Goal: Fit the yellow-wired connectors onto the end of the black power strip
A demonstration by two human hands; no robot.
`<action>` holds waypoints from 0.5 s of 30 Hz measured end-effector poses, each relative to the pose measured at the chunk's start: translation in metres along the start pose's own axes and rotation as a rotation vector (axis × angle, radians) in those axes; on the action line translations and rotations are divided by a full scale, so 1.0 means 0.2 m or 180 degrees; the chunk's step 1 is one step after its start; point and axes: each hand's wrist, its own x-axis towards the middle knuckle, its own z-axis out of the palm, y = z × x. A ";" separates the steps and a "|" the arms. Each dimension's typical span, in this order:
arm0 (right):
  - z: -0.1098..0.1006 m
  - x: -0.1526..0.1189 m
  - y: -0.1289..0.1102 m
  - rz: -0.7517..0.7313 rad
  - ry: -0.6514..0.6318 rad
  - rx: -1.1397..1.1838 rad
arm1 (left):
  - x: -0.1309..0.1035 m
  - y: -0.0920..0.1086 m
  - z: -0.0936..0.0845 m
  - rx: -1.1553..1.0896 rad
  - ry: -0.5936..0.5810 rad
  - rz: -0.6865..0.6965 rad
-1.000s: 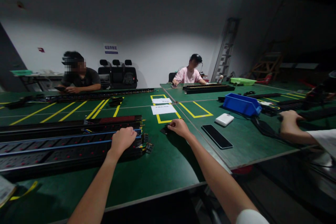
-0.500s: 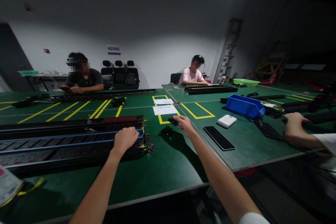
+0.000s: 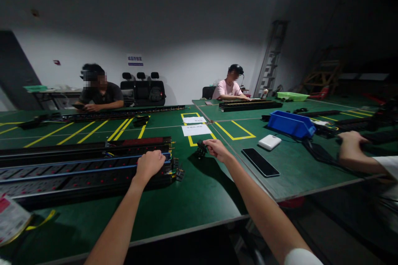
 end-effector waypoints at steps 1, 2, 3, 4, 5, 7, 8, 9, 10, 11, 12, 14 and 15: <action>0.00 0.00 0.00 0.0041 0.0002 0.0022 | 0.00 0.00 0.00 -0.0003 0.0004 -0.0003; 0.00 0.00 0.00 0.0091 -0.0001 0.0046 | 0.00 0.00 0.00 -0.0005 0.0007 -0.0005; 0.00 0.00 0.00 0.0149 0.0004 0.0069 | 0.00 0.00 0.00 -0.0008 0.0006 -0.0006; 0.00 0.00 0.00 0.0207 0.0015 0.0090 | 0.00 0.00 0.00 -0.0010 0.0004 -0.0003; 0.00 0.00 0.00 0.0256 0.0019 0.0112 | 0.00 0.00 0.00 -0.0009 0.0001 -0.0002; 0.00 0.00 0.00 0.0321 -0.0016 0.0155 | 0.00 0.00 0.00 0.0002 -0.0009 -0.0003; 0.00 0.00 0.00 0.0335 -0.0053 0.0181 | 0.00 0.00 0.00 0.0009 -0.0011 -0.0008; 0.00 0.00 0.00 0.0333 -0.0094 0.0222 | 0.00 0.00 0.00 0.0014 -0.0011 -0.0010; 0.00 0.00 0.00 0.0316 -0.0132 0.0281 | 0.00 0.00 0.00 0.0017 -0.0015 -0.0013; 0.00 0.00 -0.01 0.0289 -0.0163 0.0361 | 0.00 0.00 0.00 0.0016 -0.0020 -0.0015; 0.00 -0.01 -0.01 0.0254 -0.0189 0.0458 | 0.00 0.00 0.00 0.0012 -0.0022 -0.0013; 0.00 -0.01 -0.01 0.0165 -0.0247 0.0673 | 0.00 0.00 0.00 -0.0003 -0.0021 -0.0004; 0.00 -0.02 -0.02 0.0135 -0.0273 0.0768 | 0.00 0.00 0.00 -0.0013 -0.0019 0.0001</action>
